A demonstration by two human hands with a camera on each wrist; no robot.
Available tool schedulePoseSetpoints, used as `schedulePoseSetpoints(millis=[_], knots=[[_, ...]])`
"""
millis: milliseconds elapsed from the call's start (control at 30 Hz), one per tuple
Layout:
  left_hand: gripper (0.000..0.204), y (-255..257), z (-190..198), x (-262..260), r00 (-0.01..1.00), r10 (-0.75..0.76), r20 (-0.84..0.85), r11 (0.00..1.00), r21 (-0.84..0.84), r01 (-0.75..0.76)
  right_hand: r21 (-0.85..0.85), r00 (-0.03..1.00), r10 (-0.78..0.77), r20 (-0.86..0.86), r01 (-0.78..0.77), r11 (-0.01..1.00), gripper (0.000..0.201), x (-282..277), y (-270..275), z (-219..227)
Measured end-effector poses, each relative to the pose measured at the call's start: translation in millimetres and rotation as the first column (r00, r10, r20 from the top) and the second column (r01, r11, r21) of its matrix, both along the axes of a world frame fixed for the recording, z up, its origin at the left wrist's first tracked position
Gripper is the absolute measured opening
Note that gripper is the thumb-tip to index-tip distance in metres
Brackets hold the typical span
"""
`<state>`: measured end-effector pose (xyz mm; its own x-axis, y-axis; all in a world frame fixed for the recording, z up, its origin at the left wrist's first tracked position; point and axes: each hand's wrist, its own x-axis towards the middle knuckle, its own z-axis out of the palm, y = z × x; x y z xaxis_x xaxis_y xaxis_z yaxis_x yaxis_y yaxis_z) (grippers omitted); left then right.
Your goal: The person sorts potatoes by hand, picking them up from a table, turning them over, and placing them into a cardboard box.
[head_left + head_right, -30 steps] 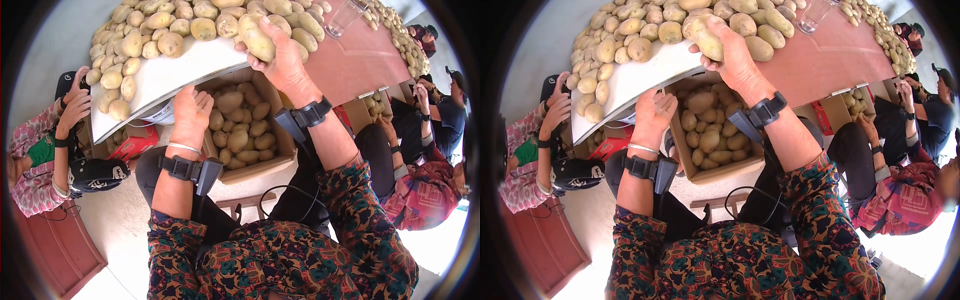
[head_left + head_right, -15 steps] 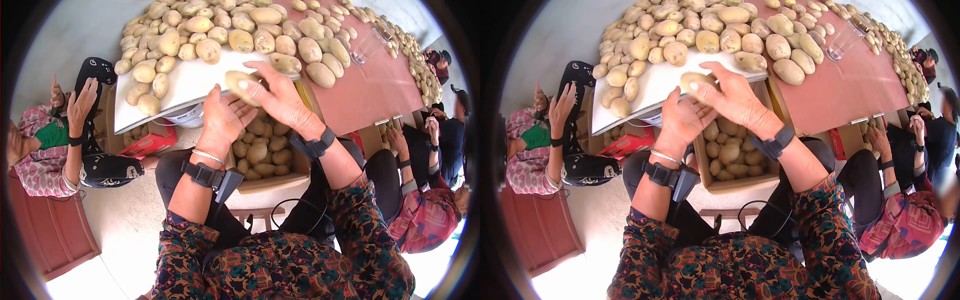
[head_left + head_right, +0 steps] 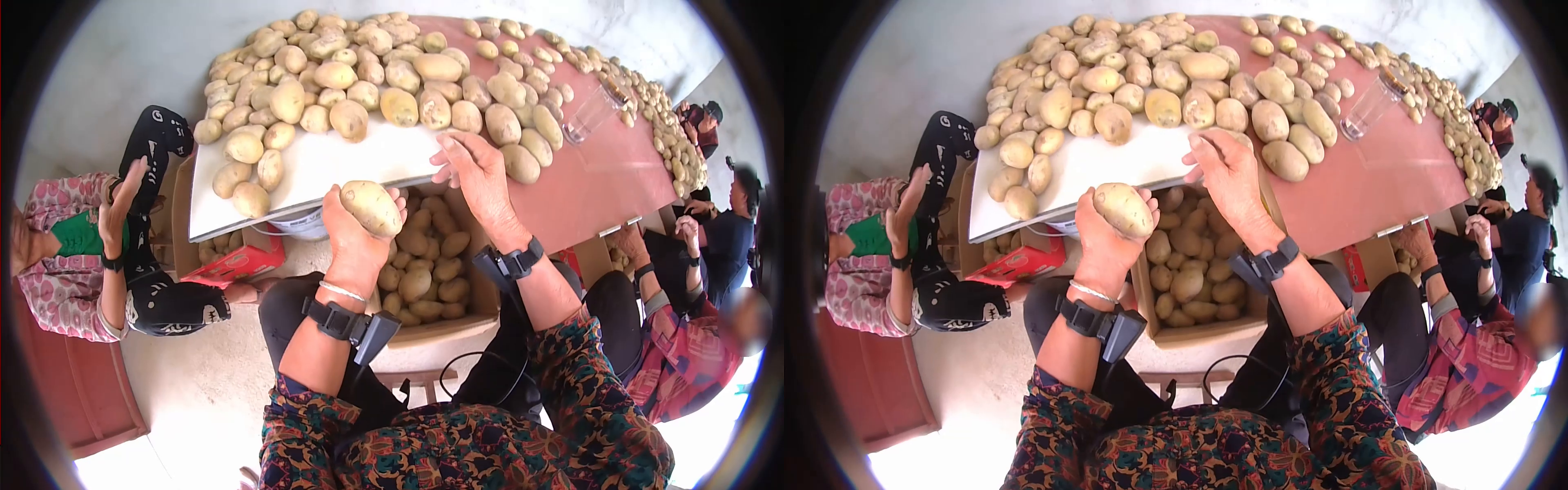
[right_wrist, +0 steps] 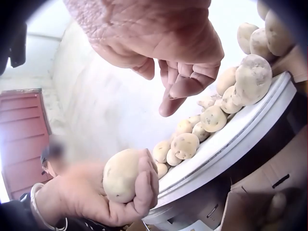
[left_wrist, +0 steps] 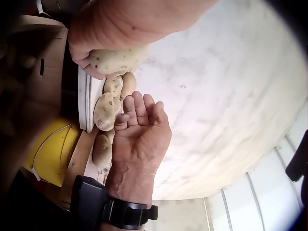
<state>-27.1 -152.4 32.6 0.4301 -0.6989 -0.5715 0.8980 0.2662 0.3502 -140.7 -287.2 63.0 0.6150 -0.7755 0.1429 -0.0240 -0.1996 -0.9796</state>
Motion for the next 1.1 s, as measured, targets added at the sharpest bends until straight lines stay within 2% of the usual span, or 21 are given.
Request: schedulePoseSetpoints(millis=[67,133,200,233,267,333,367,400,467,500,533,633,767,867,933,967,1000,1033,1067,1100], knots=[[0.055,1,4,4,0.998,0.056,-0.022,0.998,-0.017,-0.056,0.002,0.998,-0.044,-0.034,0.044,0.999,0.024,5,0,-6],[0.055,1,7,8,0.984,0.175,-0.023,0.985,0.01,-0.175,0.005,0.996,-0.038,-0.076,0.039,0.999,0.025,13,-2,-18],[0.054,3,-1,13,0.982,0.186,-0.025,0.982,-0.004,-0.186,-0.185,0.992,-0.023,-0.124,0.0,0.983,0.025,26,0,-29],[0.054,3,-5,16,0.981,0.189,-0.03,0.982,-0.007,-0.19,-0.235,0.981,-0.016,-0.194,-0.031,0.972,0.032,33,-3,-33],[0.054,3,-7,19,0.981,0.193,-0.022,0.981,-0.014,-0.194,-0.241,0.983,-0.013,-0.185,-0.032,0.97,0.032,44,-2,-31],[0.053,3,-11,19,0.972,0.233,0.014,0.972,0.006,-0.233,-0.504,0.938,-0.103,-0.332,-0.084,0.86,0.038,67,0,-28],[0.051,3,-11,19,0.966,0.257,-0.006,0.966,0.019,-0.257,-0.544,0.917,-0.113,-0.383,-0.126,0.829,0.049,80,-3,-27],[0.051,2,-6,19,0.965,0.263,-0.001,0.965,0.016,-0.263,-0.546,0.919,-0.108,-0.379,-0.128,0.828,0.049,91,0,-18],[0.049,0,-2,17,0.922,0.385,-0.053,0.922,0.078,-0.38,-0.637,0.831,-0.183,-0.526,-0.242,0.732,0.05,113,5,-4],[0.049,1,-2,17,0.917,0.394,-0.055,0.917,0.085,-0.389,-0.658,0.801,-0.2,-0.564,-0.29,0.695,0.052,124,5,-3],[0.049,2,-3,18,0.928,0.368,-0.056,0.929,0.063,-0.365,-0.649,0.799,-0.185,-0.572,-0.304,0.697,0.052,133,5,-2],[0.048,3,-1,19,0.935,0.35,-0.05,0.935,0.073,-0.346,-0.596,0.618,-0.262,-0.742,-0.427,0.68,0.054,158,9,0],[0.043,4,14,16,0.937,0.349,-0.006,0.932,0.105,-0.346,-0.593,0.592,-0.295,-0.75,-0.404,0.697,0.053,169,2,-13],[0.039,3,8,15,0.938,0.347,0.018,0.931,0.112,-0.347,-0.549,0.639,-0.2,-0.743,-0.411,0.728,0.052,161,-2,-10],[0.039,2,6,15,0.938,0.343,0.041,0.927,0.147,-0.345,-0.527,0.632,-0.202,-0.748,-0.382,0.759,0.05,154,-7,-12],[0.039,2,8,15,0.937,0.347,0.042,0.926,0.145,-0.349,-0.337,0.741,-0.025,-0.671,-0.275,0.9,0.048,143,-9,-12],[0.039,2,11,16,0.939,0.341,0.035,0.926,0.159,-0.342,-0.098,0.838,0.115,-0.533,-0.196,0.976,0.048,132,-8,-11],[0.039,1,13,15,0.943,0.332,0.028,0.927,0.173,-0.331,0.062,0.9,0.164,-0.403,-0.152,0.986,0.043,121,-7,-11],[0.039,1,12,15,0.945,0.326,0.026,0.93,0.173,-0.326,0.061,0.901,0.158,-0.404,-0.146,0.987,0.043,111,-9,-13],[0.039,2,11,13,0.947,0.32,0.031,0.937,0.14,-0.321,0.222,0.924,0.215,-0.315,-0.149,0.964,0.041,101,-11,-12]])
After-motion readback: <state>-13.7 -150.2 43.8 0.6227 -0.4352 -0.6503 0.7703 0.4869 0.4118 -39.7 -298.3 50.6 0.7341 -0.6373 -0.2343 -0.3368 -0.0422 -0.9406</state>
